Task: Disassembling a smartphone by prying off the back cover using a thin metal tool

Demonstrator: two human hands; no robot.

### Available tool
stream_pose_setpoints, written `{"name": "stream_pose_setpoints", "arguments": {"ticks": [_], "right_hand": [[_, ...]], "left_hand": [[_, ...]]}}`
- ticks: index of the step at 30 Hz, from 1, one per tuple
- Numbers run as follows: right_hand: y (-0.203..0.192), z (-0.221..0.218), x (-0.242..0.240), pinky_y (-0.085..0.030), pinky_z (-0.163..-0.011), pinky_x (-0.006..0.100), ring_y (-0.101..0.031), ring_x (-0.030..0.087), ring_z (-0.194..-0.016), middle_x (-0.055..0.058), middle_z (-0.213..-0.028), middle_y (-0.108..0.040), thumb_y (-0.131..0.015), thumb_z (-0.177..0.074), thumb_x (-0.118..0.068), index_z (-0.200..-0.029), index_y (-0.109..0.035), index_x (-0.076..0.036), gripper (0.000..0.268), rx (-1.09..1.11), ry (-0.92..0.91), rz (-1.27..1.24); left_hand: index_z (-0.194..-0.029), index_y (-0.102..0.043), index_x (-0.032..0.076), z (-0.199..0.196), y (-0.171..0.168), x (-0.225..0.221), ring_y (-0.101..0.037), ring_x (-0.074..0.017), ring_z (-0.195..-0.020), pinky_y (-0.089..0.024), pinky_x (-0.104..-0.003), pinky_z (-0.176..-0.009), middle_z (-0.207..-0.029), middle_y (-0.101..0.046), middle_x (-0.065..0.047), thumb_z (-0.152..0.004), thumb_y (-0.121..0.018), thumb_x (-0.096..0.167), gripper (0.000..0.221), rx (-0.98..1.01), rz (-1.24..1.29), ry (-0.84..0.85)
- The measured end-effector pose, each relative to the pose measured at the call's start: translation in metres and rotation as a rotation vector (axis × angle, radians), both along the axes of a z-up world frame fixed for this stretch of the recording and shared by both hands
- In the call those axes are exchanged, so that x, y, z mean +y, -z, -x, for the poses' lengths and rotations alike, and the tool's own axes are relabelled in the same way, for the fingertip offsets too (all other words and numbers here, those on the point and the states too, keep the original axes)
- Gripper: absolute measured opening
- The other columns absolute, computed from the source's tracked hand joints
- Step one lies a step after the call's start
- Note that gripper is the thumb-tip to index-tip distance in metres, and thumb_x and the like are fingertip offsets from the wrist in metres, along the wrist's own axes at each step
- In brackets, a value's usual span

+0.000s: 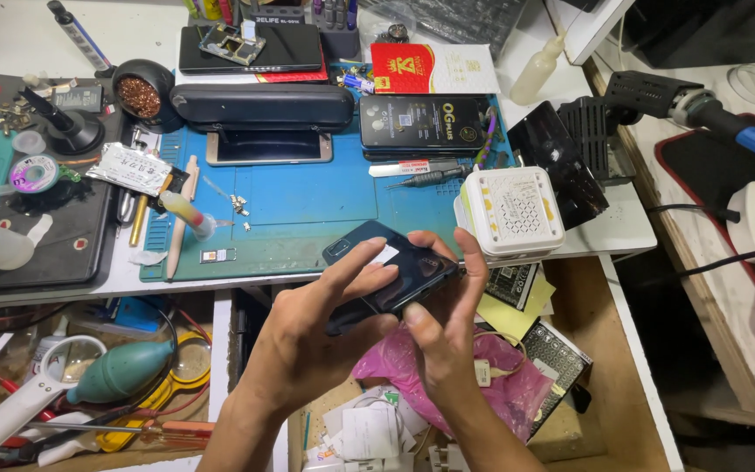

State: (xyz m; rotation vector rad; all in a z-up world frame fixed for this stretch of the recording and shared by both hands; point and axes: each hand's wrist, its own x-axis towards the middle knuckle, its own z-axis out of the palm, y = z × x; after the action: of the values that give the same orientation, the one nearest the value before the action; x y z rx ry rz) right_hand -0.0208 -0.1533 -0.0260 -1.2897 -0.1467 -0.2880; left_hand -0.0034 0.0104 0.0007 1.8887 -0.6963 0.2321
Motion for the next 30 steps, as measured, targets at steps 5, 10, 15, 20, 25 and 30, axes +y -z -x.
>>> {"name": "stream_pose_setpoints", "arguments": {"ticks": [5, 10, 15, 20, 25, 30], "right_hand": [[0.002, -0.002, 0.0, -0.044, -0.11, 0.043, -0.054, 0.028, -0.124, 0.021, -0.149, -0.046, -0.067, -0.092, -0.03, -0.155, -0.02, -0.015, 0.08, -0.002, -0.005, -0.022], [-0.002, 0.002, 0.003, -0.035, -0.12, 0.048, -0.043, 0.034, -0.144, 0.026, -0.167, -0.026, -0.06, -0.098, -0.022, -0.154, -0.012, -0.017, 0.074, -0.018, -0.066, -0.014], [0.002, 0.005, 0.006, -0.041, -0.118, 0.048, -0.031, 0.034, -0.151, 0.022, -0.175, 0.007, -0.053, -0.101, -0.006, -0.158, 0.001, -0.025, 0.081, -0.131, -0.162, 0.013], [-0.005, 0.004, 0.007, -0.04, -0.121, 0.049, -0.034, 0.035, -0.153, 0.009, -0.175, 0.008, -0.056, -0.101, -0.016, -0.16, 0.015, -0.021, 0.092, -0.042, -0.238, 0.023], [-0.002, 0.003, 0.005, -0.037, -0.122, 0.049, -0.031, 0.038, -0.155, 0.006, -0.174, 0.015, -0.058, -0.101, -0.025, -0.16, 0.017, -0.021, 0.096, 0.0, -0.268, 0.094], [0.001, 0.002, 0.007, -0.037, -0.121, 0.052, -0.031, 0.038, -0.155, 0.009, -0.176, 0.01, -0.059, -0.101, -0.026, -0.161, 0.015, -0.022, 0.095, -0.019, -0.262, 0.111]], "left_hand": [[-0.12, -0.064, 0.005, -0.01, 0.001, -0.002, -0.078, -0.0263, -0.102, -0.06, -0.034, -0.084, -0.117, -0.075, -0.012, -0.101, -0.063, 0.023, 0.026, -0.174, -0.092, 0.006], [-0.121, -0.064, 0.01, -0.017, -0.003, 0.001, -0.079, -0.0268, -0.09, -0.058, -0.034, -0.073, -0.116, -0.077, -0.011, -0.104, -0.057, 0.025, 0.024, -0.135, -0.136, -0.034], [-0.122, -0.069, 0.015, -0.033, -0.006, 0.006, -0.08, -0.0255, -0.077, -0.053, -0.035, -0.064, -0.098, -0.083, -0.006, -0.104, -0.053, 0.028, 0.028, -0.011, -0.167, -0.063], [-0.116, -0.072, 0.012, -0.048, -0.028, 0.01, -0.079, -0.0201, -0.075, -0.053, -0.031, -0.062, -0.092, -0.081, -0.005, -0.105, -0.047, 0.033, 0.035, -0.005, -0.165, -0.066], [-0.113, -0.074, 0.013, -0.057, -0.034, 0.014, -0.074, -0.0191, -0.072, -0.049, -0.031, -0.064, -0.087, -0.078, -0.003, -0.105, -0.047, 0.031, 0.034, 0.026, -0.173, -0.082], [-0.115, -0.071, 0.013, -0.059, -0.028, 0.016, -0.073, -0.0213, -0.068, -0.049, -0.033, -0.061, -0.079, -0.075, -0.003, -0.106, -0.044, 0.035, 0.036, -0.011, -0.192, -0.117]]}}
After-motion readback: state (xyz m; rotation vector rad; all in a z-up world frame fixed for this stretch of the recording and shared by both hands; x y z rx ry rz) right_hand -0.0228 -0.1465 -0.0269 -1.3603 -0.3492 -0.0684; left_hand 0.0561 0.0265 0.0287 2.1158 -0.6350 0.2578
